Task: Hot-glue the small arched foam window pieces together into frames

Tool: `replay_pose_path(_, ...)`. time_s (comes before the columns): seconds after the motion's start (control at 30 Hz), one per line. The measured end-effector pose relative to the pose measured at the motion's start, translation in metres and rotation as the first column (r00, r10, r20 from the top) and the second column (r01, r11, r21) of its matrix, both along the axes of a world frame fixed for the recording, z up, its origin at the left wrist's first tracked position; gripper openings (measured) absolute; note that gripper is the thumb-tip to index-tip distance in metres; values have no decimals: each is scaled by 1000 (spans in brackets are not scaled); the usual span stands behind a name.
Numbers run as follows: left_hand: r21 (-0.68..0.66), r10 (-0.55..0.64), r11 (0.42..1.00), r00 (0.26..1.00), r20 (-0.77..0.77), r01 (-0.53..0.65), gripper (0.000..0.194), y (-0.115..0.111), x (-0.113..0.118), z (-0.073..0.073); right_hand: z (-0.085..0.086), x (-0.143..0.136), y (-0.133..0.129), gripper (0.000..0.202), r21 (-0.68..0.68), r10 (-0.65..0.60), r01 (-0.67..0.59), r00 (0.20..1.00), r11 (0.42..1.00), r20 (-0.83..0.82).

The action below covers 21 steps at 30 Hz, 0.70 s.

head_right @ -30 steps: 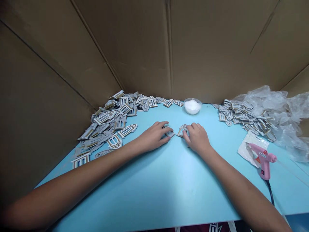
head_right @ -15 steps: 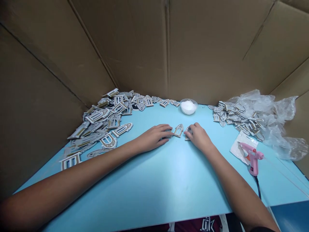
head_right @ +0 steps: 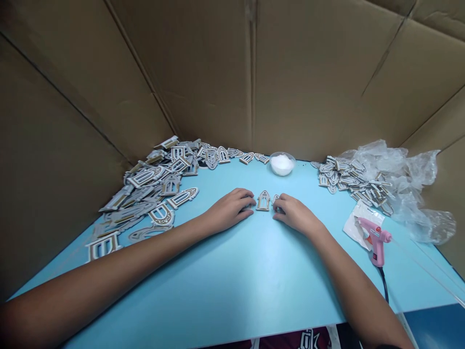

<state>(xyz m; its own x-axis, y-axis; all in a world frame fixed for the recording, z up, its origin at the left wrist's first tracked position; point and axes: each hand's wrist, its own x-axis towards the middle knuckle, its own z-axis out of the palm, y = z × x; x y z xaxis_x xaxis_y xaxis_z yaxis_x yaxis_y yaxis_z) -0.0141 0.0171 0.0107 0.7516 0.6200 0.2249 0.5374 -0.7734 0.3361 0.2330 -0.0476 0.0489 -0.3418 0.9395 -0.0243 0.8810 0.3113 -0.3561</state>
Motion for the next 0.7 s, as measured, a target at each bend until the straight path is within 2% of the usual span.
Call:
replay_pose_path(0.07,-2,14,1000,1000,19,-14,20,0,0,-2,-5,-1,3,7,24,3,-3,1000,1000,-14)
replay_pose_path(0.27,-11,70,998,996,60,-69,17,-4,2,-5,-22,-10,9,11,101,13,-6,998,995,-66)
replay_pose_path(0.47,-9,88,996,993,77,-87,16,-7,2,-6,-26,-15,7,11,148,61,-46,993,988,-97)
replay_pose_path(0.7,-5,62,998,992,110,-61,17,-1,3,-12,-31,-18,8,12,196,61,-44,995,980,-81)
